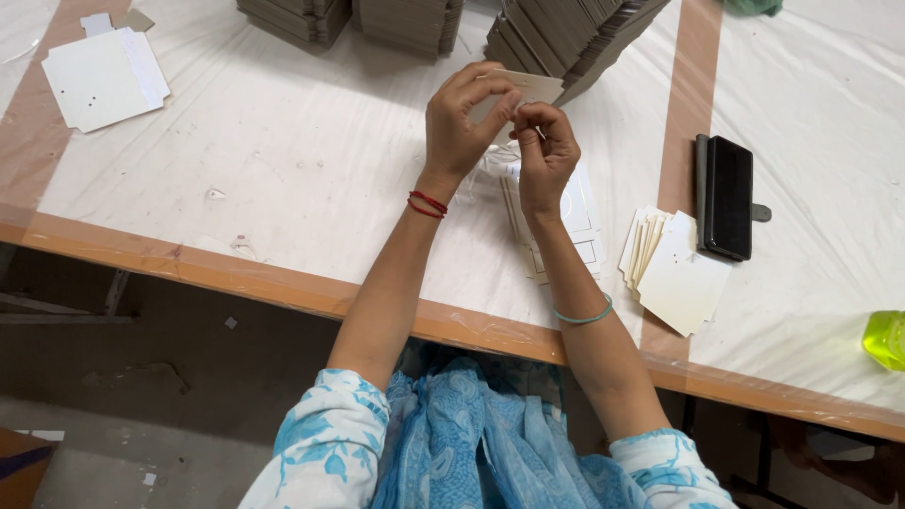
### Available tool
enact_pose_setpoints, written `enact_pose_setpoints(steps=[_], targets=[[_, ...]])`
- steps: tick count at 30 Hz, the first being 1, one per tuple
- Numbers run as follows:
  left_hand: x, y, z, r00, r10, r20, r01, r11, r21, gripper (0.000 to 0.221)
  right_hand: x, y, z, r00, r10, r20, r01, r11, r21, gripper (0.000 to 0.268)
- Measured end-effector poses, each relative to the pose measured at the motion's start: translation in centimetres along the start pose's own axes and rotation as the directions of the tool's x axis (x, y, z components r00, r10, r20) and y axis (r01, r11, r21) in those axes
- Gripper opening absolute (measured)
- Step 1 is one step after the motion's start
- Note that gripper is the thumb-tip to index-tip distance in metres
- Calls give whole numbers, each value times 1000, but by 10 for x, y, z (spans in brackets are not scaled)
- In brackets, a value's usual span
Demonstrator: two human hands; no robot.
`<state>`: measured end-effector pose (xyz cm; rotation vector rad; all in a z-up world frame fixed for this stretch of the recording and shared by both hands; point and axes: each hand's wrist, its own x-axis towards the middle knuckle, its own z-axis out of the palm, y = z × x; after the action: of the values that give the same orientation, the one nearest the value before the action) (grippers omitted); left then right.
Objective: The recorder is assembling small paper frames or inserts by hand at a workshop table.
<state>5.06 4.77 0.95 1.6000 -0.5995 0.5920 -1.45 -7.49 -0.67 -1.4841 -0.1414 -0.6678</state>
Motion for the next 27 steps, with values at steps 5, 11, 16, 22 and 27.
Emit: enact_pose_setpoints(steps=[5,11,16,22,27], targets=[[0,0,4,1000,-5,5,5,1000,-7,14,0,-1,-4,1000,7,0,-7,1000,-8,17],[2,4,0,997,-83,-1,83,995,-59,15,3,-16,0,997,-32,73,41,991,-124,26],[2,4,1,997,-80,-9,79,994,-74,15,5,-9,-6,990,-96,103,113,977,-179,19],[3,6,-1,997,-78,-14,77,996,-48,10,6,-12,-6,982,-170,78,184,955,-234,15],[3,11,-1,997,-76,-21,75,996,-47,9,6,-18,-3,938,-330,103,345,862,-371,14]])
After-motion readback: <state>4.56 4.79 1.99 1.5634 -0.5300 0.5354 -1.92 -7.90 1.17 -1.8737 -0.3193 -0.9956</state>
